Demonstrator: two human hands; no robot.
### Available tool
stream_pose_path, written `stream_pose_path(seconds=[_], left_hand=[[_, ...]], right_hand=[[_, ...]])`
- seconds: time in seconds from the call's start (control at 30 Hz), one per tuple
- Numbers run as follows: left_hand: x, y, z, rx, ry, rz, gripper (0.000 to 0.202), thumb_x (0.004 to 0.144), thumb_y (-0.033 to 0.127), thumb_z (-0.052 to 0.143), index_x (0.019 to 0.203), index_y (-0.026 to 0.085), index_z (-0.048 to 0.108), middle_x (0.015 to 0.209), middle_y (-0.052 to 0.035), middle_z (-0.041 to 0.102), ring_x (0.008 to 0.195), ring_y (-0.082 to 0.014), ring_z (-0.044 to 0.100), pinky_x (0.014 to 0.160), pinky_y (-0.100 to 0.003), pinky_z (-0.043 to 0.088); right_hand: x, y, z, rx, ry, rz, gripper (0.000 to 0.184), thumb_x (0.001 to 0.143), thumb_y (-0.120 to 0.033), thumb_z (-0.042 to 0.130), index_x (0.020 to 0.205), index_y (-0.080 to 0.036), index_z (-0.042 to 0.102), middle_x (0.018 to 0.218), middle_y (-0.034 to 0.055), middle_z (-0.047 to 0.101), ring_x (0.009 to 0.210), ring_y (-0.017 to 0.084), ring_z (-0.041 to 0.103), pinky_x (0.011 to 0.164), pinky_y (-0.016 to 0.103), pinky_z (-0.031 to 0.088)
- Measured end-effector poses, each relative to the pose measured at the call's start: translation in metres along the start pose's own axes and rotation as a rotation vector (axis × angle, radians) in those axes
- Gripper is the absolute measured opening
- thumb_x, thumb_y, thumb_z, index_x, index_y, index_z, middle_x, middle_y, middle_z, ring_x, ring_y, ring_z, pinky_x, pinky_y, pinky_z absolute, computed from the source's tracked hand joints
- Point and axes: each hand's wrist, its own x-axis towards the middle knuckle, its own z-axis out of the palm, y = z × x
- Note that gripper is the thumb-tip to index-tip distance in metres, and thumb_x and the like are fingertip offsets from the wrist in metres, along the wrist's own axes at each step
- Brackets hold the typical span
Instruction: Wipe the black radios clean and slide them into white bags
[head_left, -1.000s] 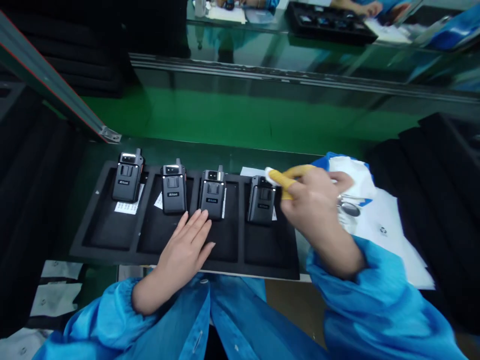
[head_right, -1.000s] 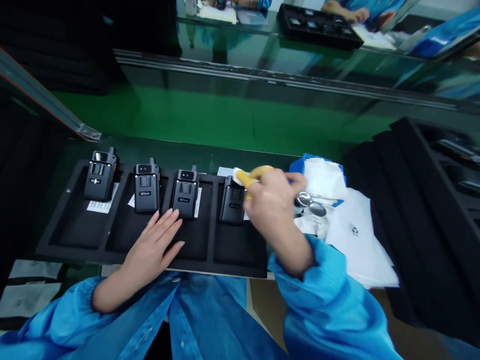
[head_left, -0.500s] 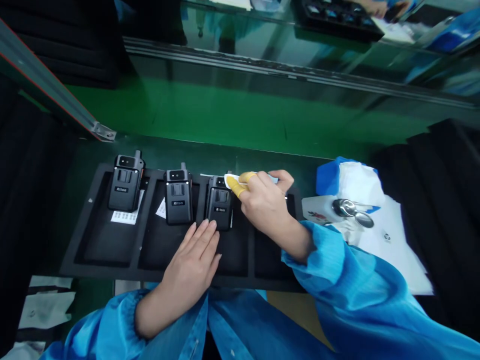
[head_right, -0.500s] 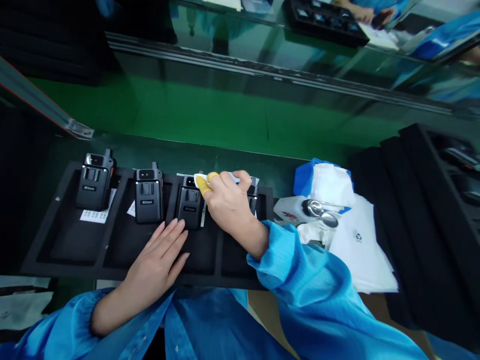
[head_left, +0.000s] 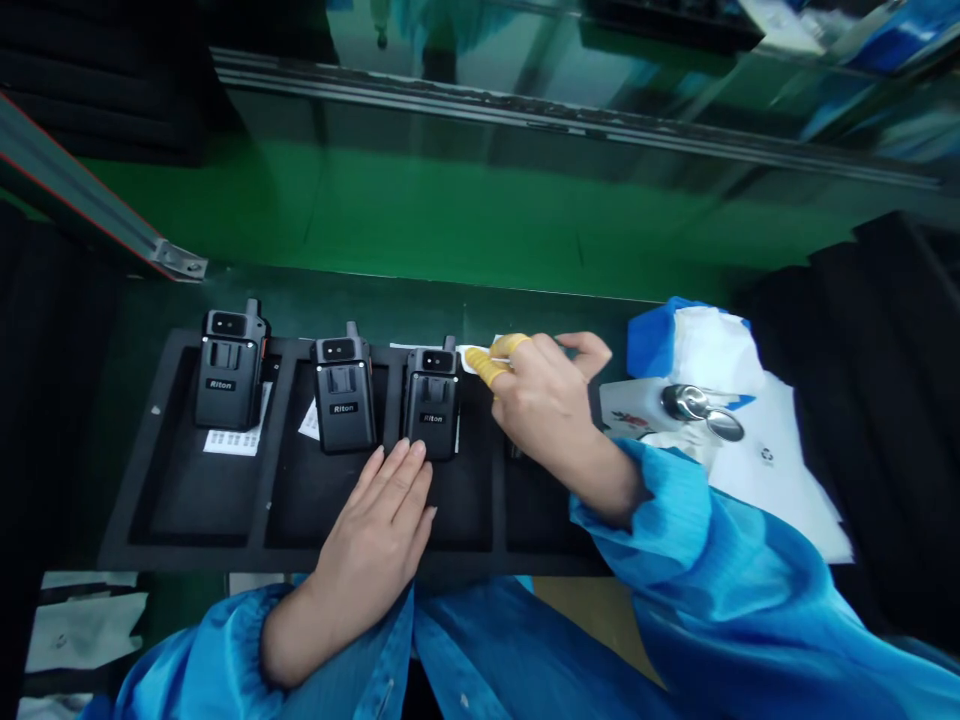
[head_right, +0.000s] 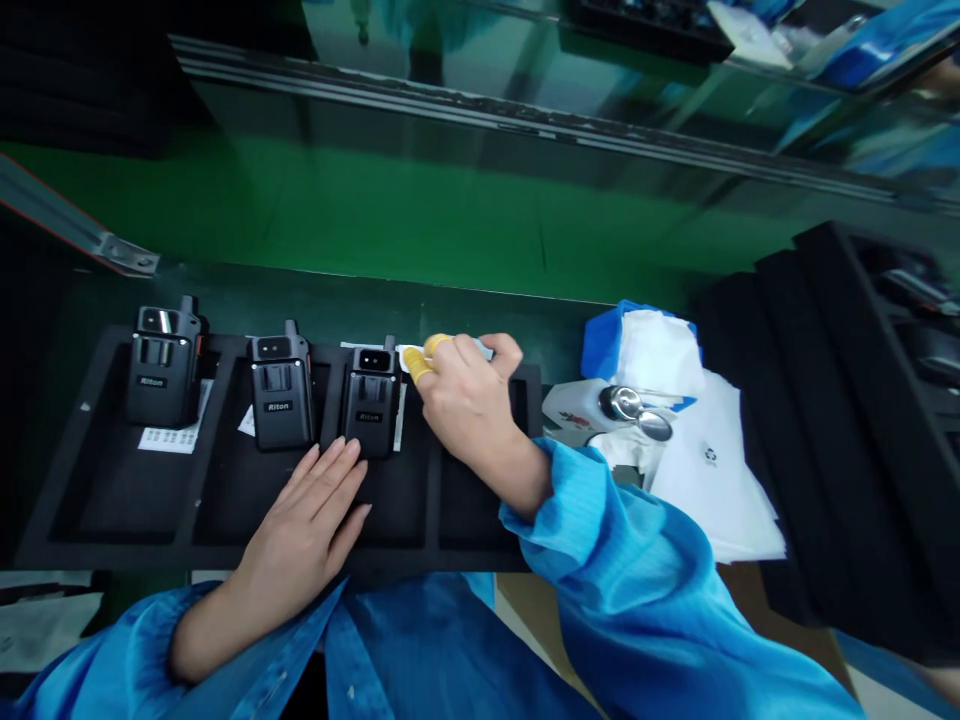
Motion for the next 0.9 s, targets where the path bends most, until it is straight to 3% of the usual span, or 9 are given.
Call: stream_pose_path(seconds=[0.17,0.37,0.47,0.6,0.77,0.9], left_hand=[[0.0,-0.001,-0.001,-0.024,-0.005,-0.007,0.028,0.094,0.016,0.049,0.116,0.006,0.062,0.126,-0.0161,0.066,0.119,-0.0289,0.062,0.1,-0.046,0.054],[-0.001,-0.001,0.0,-0.05,0.001,-0.014,0.029,0.094,0.017,0.049,0.116,0.006,0.062,0.128,-0.0167,0.064,0.121,-0.0281,0.06,0.102,-0.046,0.052],[-0.002,-0.001,0.001,-0.048,0.006,-0.017,0.028,0.094,0.019,0.049,0.115,0.006,0.063,0.127,-0.0167,0.065,0.122,-0.0278,0.06,0.104,-0.046,0.051],[-0.003,-0.001,0.003,-0.049,-0.014,-0.033,0.029,0.095,0.019,0.047,0.116,0.008,0.063,0.127,-0.0165,0.065,0.124,-0.0271,0.058,0.107,-0.047,0.048],[-0.005,-0.001,0.006,-0.052,-0.015,-0.037,0.031,0.095,0.019,0.046,0.119,0.008,0.062,0.132,-0.0171,0.062,0.126,-0.0269,0.056,0.108,-0.046,0.047],[-0.006,-0.002,0.007,-0.068,-0.024,-0.042,0.032,0.095,0.02,0.046,0.122,0.01,0.061,0.133,-0.0161,0.061,0.128,-0.0272,0.055,0.11,-0.048,0.044]], right_hand=[[-0.015,0.005,-0.015,0.028,-0.046,0.111,0.029,0.08,-0.007,0.046,0.066,-0.02,0.067,0.07,0.003,0.055,0.075,0.016,0.044,0.081,0.038,0.023],[-0.024,-0.032,-0.028,0.14,0.13,-0.126,0.034,0.086,-0.007,0.047,0.06,-0.02,0.064,0.071,0.0005,0.056,0.073,0.014,0.04,0.084,0.035,0.023],[-0.023,-0.047,-0.024,0.166,0.099,-0.197,0.034,0.087,-0.008,0.049,0.059,-0.021,0.062,0.069,-0.0003,0.056,0.074,0.014,0.039,0.085,0.036,0.02],[-0.024,-0.05,-0.019,0.139,0.016,-0.206,0.031,0.088,-0.009,0.047,0.068,-0.023,0.067,0.069,-0.0005,0.055,0.077,0.015,0.04,0.085,0.038,0.016],[-0.032,-0.042,-0.025,0.068,0.04,-0.168,0.032,0.086,-0.007,0.047,0.062,-0.02,0.064,0.077,0.0014,0.06,0.079,0.015,0.042,0.086,0.039,0.017],[-0.029,-0.05,-0.024,0.091,0.011,-0.168,0.03,0.086,-0.008,0.047,0.068,-0.022,0.067,0.072,0.0011,0.058,0.078,0.015,0.042,0.084,0.039,0.017]])
